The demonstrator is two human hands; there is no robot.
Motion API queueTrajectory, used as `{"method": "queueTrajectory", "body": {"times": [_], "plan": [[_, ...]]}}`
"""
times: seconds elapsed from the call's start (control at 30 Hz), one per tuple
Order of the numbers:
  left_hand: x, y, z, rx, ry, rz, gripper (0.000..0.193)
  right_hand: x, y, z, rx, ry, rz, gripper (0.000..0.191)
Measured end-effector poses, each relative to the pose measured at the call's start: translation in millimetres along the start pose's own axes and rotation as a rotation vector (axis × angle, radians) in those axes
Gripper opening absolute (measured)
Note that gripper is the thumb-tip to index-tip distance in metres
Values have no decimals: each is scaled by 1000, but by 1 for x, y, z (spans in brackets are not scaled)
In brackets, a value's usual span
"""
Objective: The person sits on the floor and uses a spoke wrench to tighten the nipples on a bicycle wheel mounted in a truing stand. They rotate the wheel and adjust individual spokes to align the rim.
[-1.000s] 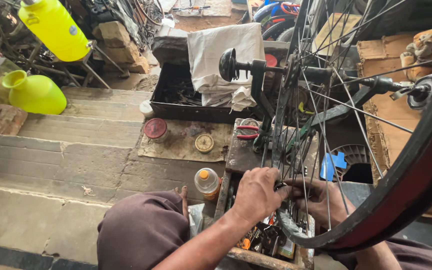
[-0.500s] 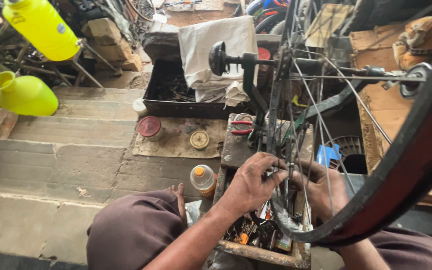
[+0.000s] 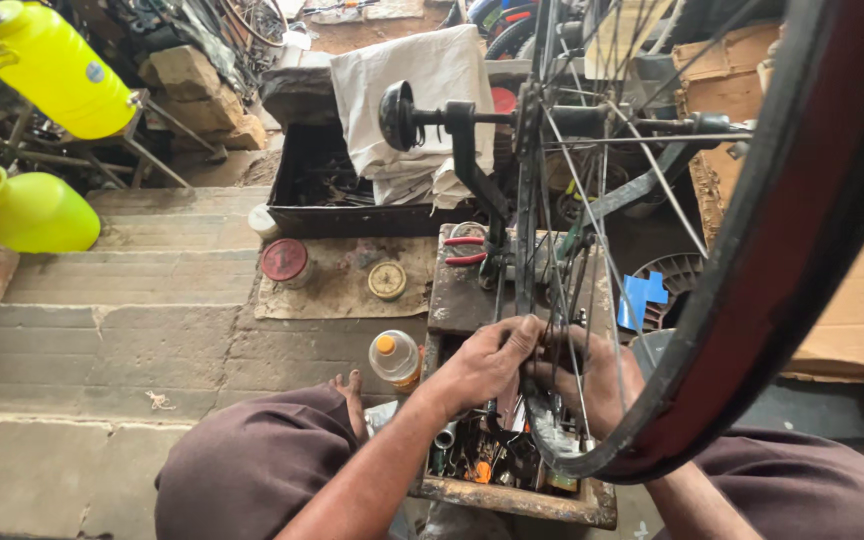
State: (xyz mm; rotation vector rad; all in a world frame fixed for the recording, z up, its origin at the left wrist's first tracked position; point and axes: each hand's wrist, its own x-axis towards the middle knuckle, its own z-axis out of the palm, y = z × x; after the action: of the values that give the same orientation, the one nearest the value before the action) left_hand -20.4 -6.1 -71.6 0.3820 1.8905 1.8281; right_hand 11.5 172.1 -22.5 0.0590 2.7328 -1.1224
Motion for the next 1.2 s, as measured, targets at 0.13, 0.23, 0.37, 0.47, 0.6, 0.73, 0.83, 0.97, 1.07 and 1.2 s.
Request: {"method": "queueTrajectory", "body": {"times": [0.13,0.23,0.37,0.47,0.6,0.73,0.83,0.97,1.07,1.2], "plan": [[0,3,3,74,116,2,60,2,10,3,214,61,-43,38],[-3,9,4,112,145,25,58,4,15,-1,329,-9,-34,39],[-4,13,3,45,116,30,57,7,19,-5,156,-38,-20,38],[-5,12,3,62,95,11,58,7,20,-6,259,-95,-64,37],[-8,13,2,47,74,18,59,6,22,-8,335,-123,-12,38],[-12,16,-2,23,54,50,60,7,27,-10,378,-184,-7,38],[-12,13,-4,106,54,11,60,9,26,-2,397,-167,64,39],[-9,2,-4,-216,-28,-146,63,8,19,7,456,-71,82,40],[-5,-2,-6,-129,-54,-23,57,4,18,-6,322,-149,75,42],[-6,8,-7,20,-93,6,45,12,34,-29,519,-181,245,45]]}}
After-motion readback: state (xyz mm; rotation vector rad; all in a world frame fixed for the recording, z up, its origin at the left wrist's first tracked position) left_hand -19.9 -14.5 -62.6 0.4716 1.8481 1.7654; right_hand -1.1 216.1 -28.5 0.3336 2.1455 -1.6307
